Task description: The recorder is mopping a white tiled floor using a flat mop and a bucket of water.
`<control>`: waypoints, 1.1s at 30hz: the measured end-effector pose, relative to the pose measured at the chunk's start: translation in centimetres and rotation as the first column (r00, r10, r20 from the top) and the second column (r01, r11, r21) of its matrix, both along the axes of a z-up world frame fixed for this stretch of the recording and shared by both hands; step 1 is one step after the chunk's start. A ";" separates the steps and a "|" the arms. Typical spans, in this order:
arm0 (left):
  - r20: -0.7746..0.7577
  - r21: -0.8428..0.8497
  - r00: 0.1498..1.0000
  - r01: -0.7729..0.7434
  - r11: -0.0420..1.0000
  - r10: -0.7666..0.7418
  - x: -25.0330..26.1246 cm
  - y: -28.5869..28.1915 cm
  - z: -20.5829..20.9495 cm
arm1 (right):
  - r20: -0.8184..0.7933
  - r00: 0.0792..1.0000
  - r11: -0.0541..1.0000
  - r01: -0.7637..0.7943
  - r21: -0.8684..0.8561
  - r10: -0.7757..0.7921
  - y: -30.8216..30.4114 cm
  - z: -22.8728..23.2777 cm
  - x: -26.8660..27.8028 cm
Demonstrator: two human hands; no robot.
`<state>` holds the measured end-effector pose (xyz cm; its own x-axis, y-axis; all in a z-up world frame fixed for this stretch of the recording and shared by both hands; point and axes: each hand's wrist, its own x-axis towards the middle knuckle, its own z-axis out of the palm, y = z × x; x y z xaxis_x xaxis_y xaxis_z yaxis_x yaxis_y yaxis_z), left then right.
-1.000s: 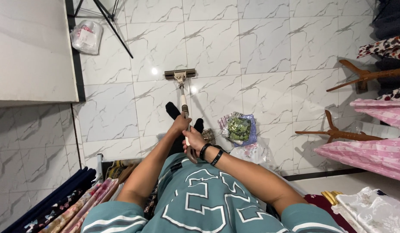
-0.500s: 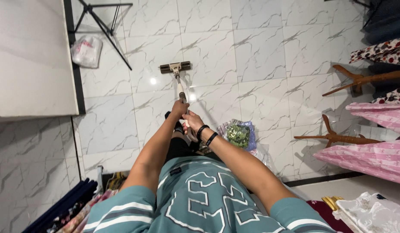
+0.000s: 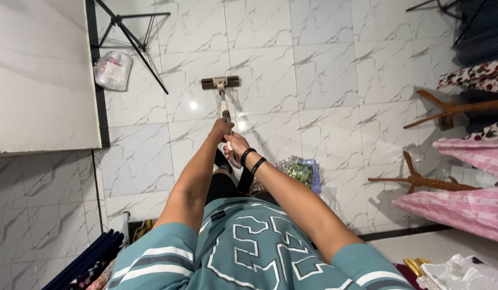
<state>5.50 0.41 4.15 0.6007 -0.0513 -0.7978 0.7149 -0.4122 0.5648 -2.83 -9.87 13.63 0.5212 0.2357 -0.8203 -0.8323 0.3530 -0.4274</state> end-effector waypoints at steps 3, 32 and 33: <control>0.087 0.006 0.995 -0.049 0.999 0.048 0.9 0.8 -6.5 | -0.005 1.000 1.000 -0.013 -0.028 0.013 0.7 1.3 0.8; 0.136 -0.108 0.988 -0.064 0.992 0.078 8.8 2.8 -7.6 | -0.012 0.996 0.993 -0.088 -0.078 0.087 2.9 -0.6 10.0; 0.131 -0.109 0.988 -0.063 0.992 0.077 9.3 3.1 -5.8 | -0.018 0.996 0.993 -0.086 -0.080 0.085 3.0 -0.1 10.5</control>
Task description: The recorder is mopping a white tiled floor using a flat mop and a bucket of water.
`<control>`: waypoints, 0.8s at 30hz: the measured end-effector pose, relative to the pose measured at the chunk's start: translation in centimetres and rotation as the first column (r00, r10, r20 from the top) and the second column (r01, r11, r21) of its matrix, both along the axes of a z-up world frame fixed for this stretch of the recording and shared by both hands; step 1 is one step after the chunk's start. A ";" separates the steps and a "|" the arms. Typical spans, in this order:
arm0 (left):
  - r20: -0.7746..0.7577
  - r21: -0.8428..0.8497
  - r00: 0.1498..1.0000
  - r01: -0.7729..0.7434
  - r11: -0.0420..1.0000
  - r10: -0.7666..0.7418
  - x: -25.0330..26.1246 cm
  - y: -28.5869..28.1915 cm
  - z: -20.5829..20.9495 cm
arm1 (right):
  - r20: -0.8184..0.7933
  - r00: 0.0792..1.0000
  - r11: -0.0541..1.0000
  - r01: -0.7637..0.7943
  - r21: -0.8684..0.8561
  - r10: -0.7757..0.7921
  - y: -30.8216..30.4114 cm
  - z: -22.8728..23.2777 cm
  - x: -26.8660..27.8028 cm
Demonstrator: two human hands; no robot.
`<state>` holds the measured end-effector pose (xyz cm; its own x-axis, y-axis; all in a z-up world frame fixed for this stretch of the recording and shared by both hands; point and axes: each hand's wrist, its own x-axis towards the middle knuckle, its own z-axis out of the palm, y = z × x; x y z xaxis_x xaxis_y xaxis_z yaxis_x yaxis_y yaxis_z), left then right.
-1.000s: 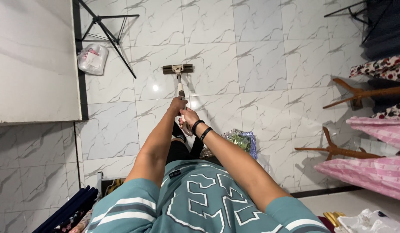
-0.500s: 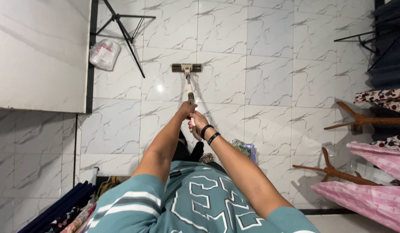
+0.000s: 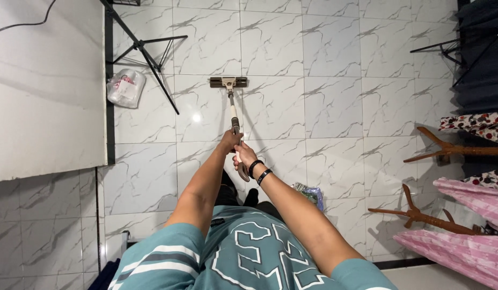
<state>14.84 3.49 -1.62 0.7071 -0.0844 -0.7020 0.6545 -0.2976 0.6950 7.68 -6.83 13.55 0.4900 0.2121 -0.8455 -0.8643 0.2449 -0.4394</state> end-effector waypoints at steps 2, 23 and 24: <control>-0.064 -0.024 0.996 0.067 0.997 -0.068 0.8 0.8 3.7 | -0.030 1.000 1.000 0.008 0.004 -0.008 0.6 1.2 0.7; 0.112 0.151 0.965 0.218 0.964 -0.236 9.8 2.3 -6.2 | -0.028 0.998 0.998 0.061 0.005 -0.060 2.6 0.7 8.7; 0.111 0.151 0.967 0.212 0.965 -0.230 10.5 2.1 -3.7 | -0.030 0.998 0.999 0.054 0.006 -0.054 2.4 -0.2 9.3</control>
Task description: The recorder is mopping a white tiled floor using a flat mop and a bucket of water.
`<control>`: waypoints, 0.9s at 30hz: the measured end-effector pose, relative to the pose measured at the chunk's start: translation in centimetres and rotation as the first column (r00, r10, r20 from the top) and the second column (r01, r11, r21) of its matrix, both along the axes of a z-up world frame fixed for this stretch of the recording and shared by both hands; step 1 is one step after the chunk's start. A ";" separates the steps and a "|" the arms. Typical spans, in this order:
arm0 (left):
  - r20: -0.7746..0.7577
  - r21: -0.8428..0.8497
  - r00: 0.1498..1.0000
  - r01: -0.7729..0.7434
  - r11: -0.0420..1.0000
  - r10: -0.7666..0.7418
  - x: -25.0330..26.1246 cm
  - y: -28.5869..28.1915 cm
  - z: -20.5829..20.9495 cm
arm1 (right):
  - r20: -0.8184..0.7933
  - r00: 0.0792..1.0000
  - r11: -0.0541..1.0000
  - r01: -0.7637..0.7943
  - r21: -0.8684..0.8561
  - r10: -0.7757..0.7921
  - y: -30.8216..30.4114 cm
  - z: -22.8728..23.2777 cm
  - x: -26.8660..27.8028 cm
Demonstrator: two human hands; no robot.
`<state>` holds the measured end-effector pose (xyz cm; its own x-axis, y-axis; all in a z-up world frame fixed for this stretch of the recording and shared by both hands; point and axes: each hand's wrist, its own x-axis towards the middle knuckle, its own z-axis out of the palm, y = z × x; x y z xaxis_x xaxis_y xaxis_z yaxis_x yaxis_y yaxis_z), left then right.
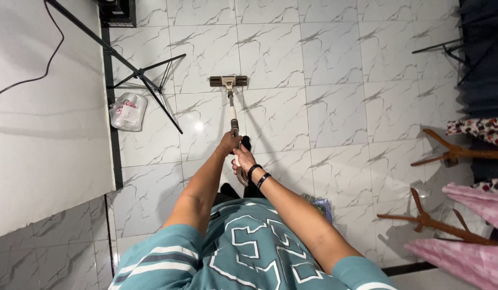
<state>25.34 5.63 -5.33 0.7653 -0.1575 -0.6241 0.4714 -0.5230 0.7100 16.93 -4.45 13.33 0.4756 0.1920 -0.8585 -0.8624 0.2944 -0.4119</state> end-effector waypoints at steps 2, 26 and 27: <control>-0.126 0.003 0.992 -0.011 1.000 0.011 1.9 0.0 5.2 | 0.040 0.999 1.000 0.001 0.001 -0.001 -0.1 -1.7 1.6; -0.160 0.003 0.985 -0.069 0.998 0.069 17.1 -2.4 3.1 | 0.090 0.996 0.998 -0.016 -0.056 0.021 -3.3 -1.8 17.0; -0.163 0.006 0.984 -0.066 0.998 0.066 17.5 -2.2 4.6 | 0.087 0.996 0.998 -0.013 -0.054 0.017 -3.1 -2.5 17.3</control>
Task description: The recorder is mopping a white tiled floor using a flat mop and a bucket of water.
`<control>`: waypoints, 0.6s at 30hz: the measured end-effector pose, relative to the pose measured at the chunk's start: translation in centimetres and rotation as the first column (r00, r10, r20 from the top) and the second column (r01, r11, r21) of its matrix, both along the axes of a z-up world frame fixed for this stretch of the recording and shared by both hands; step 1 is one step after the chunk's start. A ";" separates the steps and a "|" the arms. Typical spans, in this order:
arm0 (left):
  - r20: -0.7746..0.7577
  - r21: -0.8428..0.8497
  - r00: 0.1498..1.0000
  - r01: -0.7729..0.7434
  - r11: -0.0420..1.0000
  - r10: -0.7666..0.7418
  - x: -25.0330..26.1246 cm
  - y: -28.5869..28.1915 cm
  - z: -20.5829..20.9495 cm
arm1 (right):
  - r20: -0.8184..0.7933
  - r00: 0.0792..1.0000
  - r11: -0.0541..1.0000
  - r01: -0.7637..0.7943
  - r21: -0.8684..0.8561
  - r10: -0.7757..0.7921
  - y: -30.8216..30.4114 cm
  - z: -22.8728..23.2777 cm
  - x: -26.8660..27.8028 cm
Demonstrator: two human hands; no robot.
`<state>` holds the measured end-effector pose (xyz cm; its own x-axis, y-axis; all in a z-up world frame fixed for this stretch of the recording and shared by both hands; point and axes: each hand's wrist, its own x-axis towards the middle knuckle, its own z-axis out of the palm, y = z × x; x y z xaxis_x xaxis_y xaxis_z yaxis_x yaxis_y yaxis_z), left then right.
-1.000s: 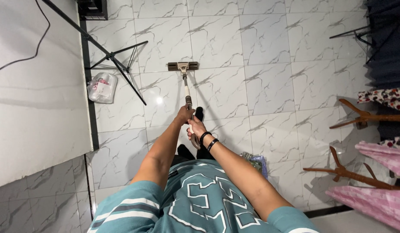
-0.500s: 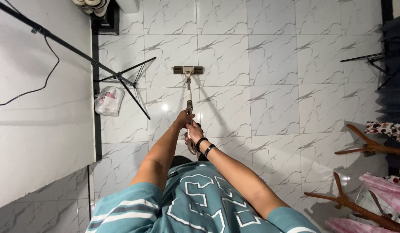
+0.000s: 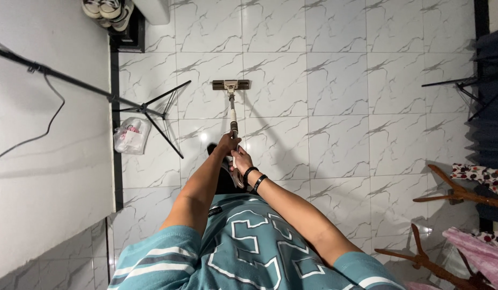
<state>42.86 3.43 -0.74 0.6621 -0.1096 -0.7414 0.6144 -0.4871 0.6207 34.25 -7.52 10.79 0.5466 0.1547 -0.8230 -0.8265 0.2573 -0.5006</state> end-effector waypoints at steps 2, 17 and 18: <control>-0.050 0.009 0.998 -0.041 0.999 0.041 1.7 -0.9 3.0 | 0.062 0.998 0.999 0.010 0.048 -0.013 -0.6 -1.4 1.3; 0.130 0.092 0.974 0.176 0.980 -0.187 16.9 -0.3 -5.9 | -0.087 0.995 0.997 0.044 -0.063 -0.049 0.2 -0.9 16.8; 0.127 0.090 0.973 0.182 0.979 -0.192 17.9 -0.4 -5.6 | -0.091 0.994 0.997 0.049 -0.065 -0.055 0.3 0.0 17.8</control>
